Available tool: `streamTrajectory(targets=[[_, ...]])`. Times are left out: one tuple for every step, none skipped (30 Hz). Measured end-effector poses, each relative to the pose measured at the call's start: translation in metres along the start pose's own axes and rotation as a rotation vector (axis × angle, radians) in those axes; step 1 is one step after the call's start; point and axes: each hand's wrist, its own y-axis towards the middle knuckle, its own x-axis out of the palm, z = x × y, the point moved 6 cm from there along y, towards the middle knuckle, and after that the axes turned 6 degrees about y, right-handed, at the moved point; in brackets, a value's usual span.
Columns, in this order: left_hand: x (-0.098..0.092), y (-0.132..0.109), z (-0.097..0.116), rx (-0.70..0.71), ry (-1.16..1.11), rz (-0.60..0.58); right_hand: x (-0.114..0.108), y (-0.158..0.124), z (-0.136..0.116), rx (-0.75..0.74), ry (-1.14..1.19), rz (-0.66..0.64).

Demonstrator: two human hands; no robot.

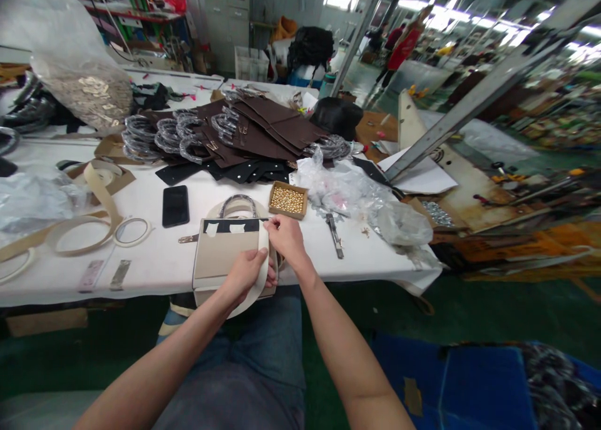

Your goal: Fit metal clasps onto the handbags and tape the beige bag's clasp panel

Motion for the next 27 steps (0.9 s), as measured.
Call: streamTrajectory(targets=[[0.000, 0.001, 0.000, -0.003, -0.005, 0.001, 0.001, 0.000, 0.000, 0.002, -0.011, 0.005], [0.000, 0.001, 0.000, -0.007, -0.011, 0.002, 0.002, 0.000, 0.000, 0.006, -0.024, 0.008], [0.000, 0.002, 0.000, -0.011, -0.017, 0.005, 0.003, 0.001, 0.001, 0.012, -0.035, 0.011], [0.000, 0.002, 0.000, -0.014, -0.022, 0.006, 0.005, 0.001, 0.002, 0.020, -0.045, 0.012], [0.000, 0.002, 0.001, -0.015, -0.029, 0.008, 0.006, 0.001, 0.003, 0.028, -0.052, 0.011], [0.000, 0.002, 0.001, -0.016, -0.037, 0.010, 0.007, 0.001, 0.004, 0.038, -0.058, 0.016], [0.000, 0.002, 0.002, -0.018, -0.044, 0.009, 0.007, 0.001, 0.006, 0.048, -0.062, 0.032], [0.000, 0.001, 0.002, -0.019, -0.051, 0.008, 0.005, 0.002, 0.008, 0.058, -0.063, 0.059], [0.000, 0.001, 0.002, -0.019, -0.058, 0.006, 0.003, 0.003, 0.010, 0.065, -0.055, 0.090], [0.000, 0.001, 0.003, -0.017, -0.064, 0.003, 0.000, 0.004, 0.012, 0.064, -0.034, 0.114], [0.000, 0.001, 0.002, -0.016, -0.066, 0.003, -0.001, 0.006, 0.014, 0.055, 0.004, 0.115], [0.000, 0.001, 0.002, -0.015, -0.065, 0.004, 0.000, 0.009, 0.015, 0.035, 0.056, 0.085], [0.000, 0.001, 0.001, -0.013, -0.063, 0.009, 0.002, 0.012, 0.015, 0.009, 0.112, 0.027], [0.000, 0.002, -0.001, -0.011, -0.061, 0.015, 0.005, 0.015, 0.015, -0.016, 0.163, -0.042], [0.000, 0.003, -0.002, -0.009, -0.059, 0.019, 0.008, 0.017, 0.015, -0.033, 0.205, -0.104], [-0.001, 0.004, -0.004, -0.004, -0.059, 0.019, 0.011, 0.020, 0.016, -0.038, 0.236, -0.147], [-0.002, 0.004, -0.005, 0.006, -0.060, 0.009, 0.013, 0.023, 0.017, -0.030, 0.257, -0.175], [-0.002, 0.004, -0.005, 0.020, -0.059, -0.007, 0.014, 0.025, 0.018, -0.016, 0.272, -0.193], [-0.002, 0.004, -0.005, 0.033, -0.057, -0.028, 0.014, 0.028, 0.020, -0.002, 0.280, -0.206], [-0.003, 0.004, -0.006, 0.043, -0.055, -0.048, 0.014, 0.030, 0.020, 0.005, 0.279, -0.224], [-0.003, 0.004, -0.006, 0.050, -0.052, -0.063, 0.013, 0.031, 0.020, 0.000, 0.265, -0.246], [-0.004, 0.003, -0.006, 0.053, -0.048, -0.069, 0.012, 0.032, 0.018, -0.019, 0.241, -0.276], [-0.004, 0.003, -0.007, 0.051, -0.042, -0.067, 0.010, 0.033, 0.016, -0.047, 0.210, -0.312], [-0.005, 0.004, -0.008, 0.048, -0.035, -0.058, 0.008, 0.033, 0.014, -0.080, 0.177, -0.349], [-0.004, 0.004, -0.008, 0.045, -0.026, -0.047, 0.005, 0.032, 0.011, -0.113, 0.143, -0.389], [-0.004, 0.005, -0.009, 0.040, -0.016, -0.037, 0.003, 0.031, 0.008, -0.145, 0.107, -0.428], [-0.003, 0.005, -0.009, 0.035, -0.009, -0.030, 0.001, 0.031, 0.005, -0.174, 0.072, -0.457]])
